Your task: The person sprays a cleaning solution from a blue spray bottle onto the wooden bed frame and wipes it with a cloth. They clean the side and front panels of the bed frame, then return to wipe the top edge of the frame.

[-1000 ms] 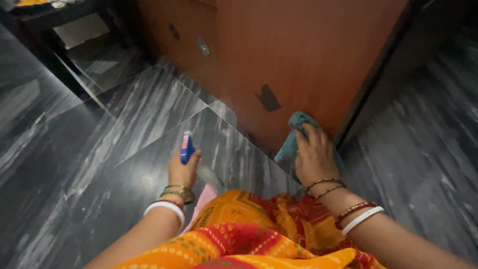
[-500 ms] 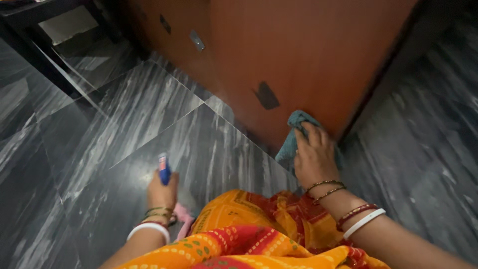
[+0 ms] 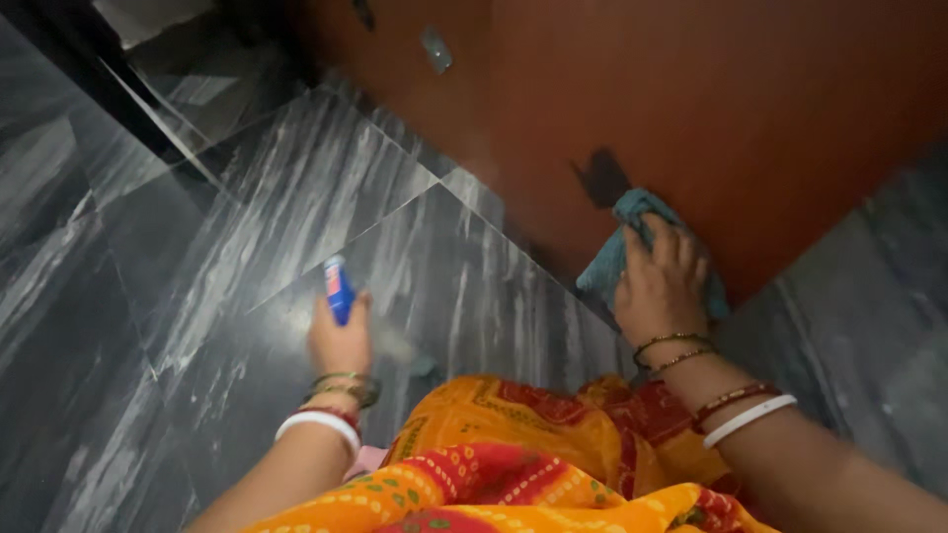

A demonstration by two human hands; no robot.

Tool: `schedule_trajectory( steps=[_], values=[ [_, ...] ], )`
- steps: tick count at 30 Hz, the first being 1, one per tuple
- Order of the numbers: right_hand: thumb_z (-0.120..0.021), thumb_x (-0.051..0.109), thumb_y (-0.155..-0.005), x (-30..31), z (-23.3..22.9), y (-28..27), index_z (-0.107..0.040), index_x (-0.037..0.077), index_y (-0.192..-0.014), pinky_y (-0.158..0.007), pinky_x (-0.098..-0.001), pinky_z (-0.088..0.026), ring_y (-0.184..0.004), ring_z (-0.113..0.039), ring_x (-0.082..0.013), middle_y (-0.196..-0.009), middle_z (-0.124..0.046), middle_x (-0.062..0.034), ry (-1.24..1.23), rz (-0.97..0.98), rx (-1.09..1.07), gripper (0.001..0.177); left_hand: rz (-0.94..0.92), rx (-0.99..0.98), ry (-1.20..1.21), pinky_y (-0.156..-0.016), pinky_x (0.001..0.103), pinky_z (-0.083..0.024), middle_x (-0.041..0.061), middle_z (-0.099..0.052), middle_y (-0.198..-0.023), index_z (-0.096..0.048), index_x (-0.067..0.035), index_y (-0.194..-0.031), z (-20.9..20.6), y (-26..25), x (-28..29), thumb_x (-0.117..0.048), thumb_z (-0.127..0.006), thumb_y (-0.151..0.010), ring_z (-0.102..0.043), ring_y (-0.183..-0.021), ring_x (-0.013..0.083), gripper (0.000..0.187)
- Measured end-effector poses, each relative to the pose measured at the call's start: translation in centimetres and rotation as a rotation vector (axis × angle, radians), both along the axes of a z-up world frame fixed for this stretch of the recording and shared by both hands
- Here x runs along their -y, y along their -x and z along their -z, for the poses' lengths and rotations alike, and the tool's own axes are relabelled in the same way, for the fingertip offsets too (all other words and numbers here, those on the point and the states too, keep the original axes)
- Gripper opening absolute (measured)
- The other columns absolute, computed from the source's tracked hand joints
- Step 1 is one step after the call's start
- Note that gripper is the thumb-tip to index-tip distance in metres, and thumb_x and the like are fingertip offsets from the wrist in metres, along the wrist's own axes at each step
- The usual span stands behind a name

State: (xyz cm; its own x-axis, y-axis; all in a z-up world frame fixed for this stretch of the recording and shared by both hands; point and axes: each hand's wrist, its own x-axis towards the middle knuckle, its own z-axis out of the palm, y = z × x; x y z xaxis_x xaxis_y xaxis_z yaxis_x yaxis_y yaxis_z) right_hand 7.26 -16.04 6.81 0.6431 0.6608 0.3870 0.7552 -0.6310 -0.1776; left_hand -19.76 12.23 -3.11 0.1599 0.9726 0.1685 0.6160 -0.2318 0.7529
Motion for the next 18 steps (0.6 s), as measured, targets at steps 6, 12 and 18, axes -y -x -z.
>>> schedule_trajectory(
  steps=[6, 12, 18],
  values=[
    [-0.064, 0.008, -0.087, -3.2, 3.6, -1.3, -0.057, 0.007, -0.144, -0.118, -0.0510, -0.028, -0.142, -0.036, -0.0341, -0.152, -0.043, -0.0112, 0.077, -0.045, -0.004, 0.057, 0.192, 0.106, 0.018, -0.071, 0.049, -0.051, 0.022, -0.070, -0.084, -0.064, -0.006, -0.103, -1.7, -6.9, 1.5, -0.041, -0.073, -0.087, -0.067, -0.081, 0.0440, 0.039],
    [-0.067, 0.008, -0.081, -3.7, 6.1, -1.5, -0.053, 0.005, -0.143, -0.112, -0.0500, -0.030, -0.138, -0.036, -0.0361, -0.152, -0.040, -0.0113, 0.184, -0.040, -0.158, 0.063, 0.236, 0.099, 0.115, -0.071, 0.046, -0.052, 0.020, -0.070, -0.083, -0.063, -0.008, -0.111, -1.6, -7.8, 2.7, -0.041, -0.071, -0.086, -0.069, -0.079, 0.0392, 0.043],
    [-0.067, 0.007, -0.088, -2.5, 4.6, -0.4, -0.055, 0.001, -0.139, -0.111, -0.0474, -0.037, -0.135, -0.040, -0.0399, -0.152, -0.041, -0.0155, -0.072, -0.094, -0.297, 0.053, 0.287, 0.180, 0.275, -0.078, 0.042, -0.054, 0.020, -0.070, -0.096, -0.052, -0.005, -0.125, -1.8, -6.6, 2.8, -0.052, -0.074, -0.083, -0.070, -0.086, 0.0333, 0.067]
  ],
)
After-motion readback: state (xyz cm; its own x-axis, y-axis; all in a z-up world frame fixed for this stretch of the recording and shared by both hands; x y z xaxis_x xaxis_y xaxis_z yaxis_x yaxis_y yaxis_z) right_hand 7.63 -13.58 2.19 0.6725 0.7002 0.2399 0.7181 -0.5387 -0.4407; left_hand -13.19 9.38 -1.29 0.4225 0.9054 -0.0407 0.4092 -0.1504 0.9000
